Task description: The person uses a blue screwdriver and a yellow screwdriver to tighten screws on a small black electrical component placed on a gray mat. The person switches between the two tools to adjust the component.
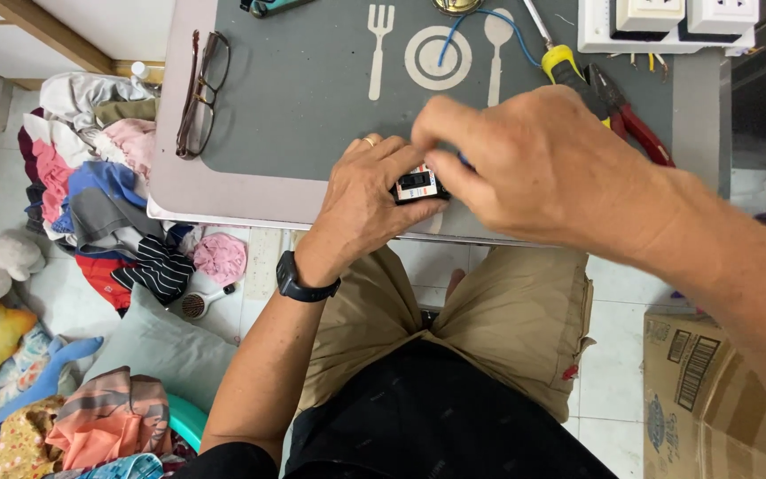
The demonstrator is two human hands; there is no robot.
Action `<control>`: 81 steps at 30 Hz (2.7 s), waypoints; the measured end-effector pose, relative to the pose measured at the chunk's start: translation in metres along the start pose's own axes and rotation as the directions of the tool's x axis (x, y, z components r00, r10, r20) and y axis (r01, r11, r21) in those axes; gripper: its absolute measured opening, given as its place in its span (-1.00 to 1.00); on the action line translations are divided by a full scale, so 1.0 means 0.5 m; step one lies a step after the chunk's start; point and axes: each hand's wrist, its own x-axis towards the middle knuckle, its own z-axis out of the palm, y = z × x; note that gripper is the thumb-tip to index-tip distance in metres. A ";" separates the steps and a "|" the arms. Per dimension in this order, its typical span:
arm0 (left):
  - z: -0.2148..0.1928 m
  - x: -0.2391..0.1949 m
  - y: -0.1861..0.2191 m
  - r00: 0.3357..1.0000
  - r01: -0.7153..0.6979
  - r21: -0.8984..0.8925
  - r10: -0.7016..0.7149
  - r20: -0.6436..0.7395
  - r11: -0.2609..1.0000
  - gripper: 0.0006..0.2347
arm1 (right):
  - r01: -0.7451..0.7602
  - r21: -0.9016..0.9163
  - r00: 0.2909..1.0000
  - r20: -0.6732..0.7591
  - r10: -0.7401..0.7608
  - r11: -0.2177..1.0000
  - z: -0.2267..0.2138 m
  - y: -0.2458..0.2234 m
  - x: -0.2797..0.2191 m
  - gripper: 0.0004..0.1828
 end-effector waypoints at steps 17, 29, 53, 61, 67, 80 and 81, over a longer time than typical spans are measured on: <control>0.000 0.005 0.000 1.000 -0.008 -0.002 0.009 0.010 1.000 -0.65 | -0.324 0.173 0.923 0.273 0.270 0.930 -0.035 0.025 -0.017 -0.79; 0.038 -0.013 -0.031 0.996 0.092 0.022 -0.092 0.006 0.996 -0.59 | -0.352 0.303 0.930 0.005 0.368 0.886 0.173 0.138 -0.072 -0.83; -0.004 -0.010 0.006 0.985 0.151 -0.024 -0.148 0.092 0.988 -0.54 | -0.516 0.375 0.826 -0.019 0.563 0.770 0.080 -0.028 0.011 -0.82; 0.028 -0.013 -0.025 0.997 0.028 -0.100 -0.036 -0.075 0.995 -0.72 | -0.039 0.987 0.786 -0.068 0.614 0.158 0.133 -0.044 0.033 -0.81; 0.008 0.005 -0.008 1.000 -0.015 -0.034 0.015 -0.002 0.999 -0.68 | 0.214 0.960 0.650 -0.278 0.707 0.181 0.122 -0.038 0.028 -0.83; 0.002 0.001 -0.003 1.000 -0.011 0.032 0.012 -0.026 0.999 -0.64 | -0.161 0.047 0.889 -0.427 0.166 0.986 0.080 -0.008 0.027 -0.77; 0.001 0.003 -0.003 1.000 -0.017 0.014 0.017 -0.016 1.000 -0.62 | -0.343 -0.081 0.919 -0.235 0.317 0.936 0.066 -0.002 0.018 -0.73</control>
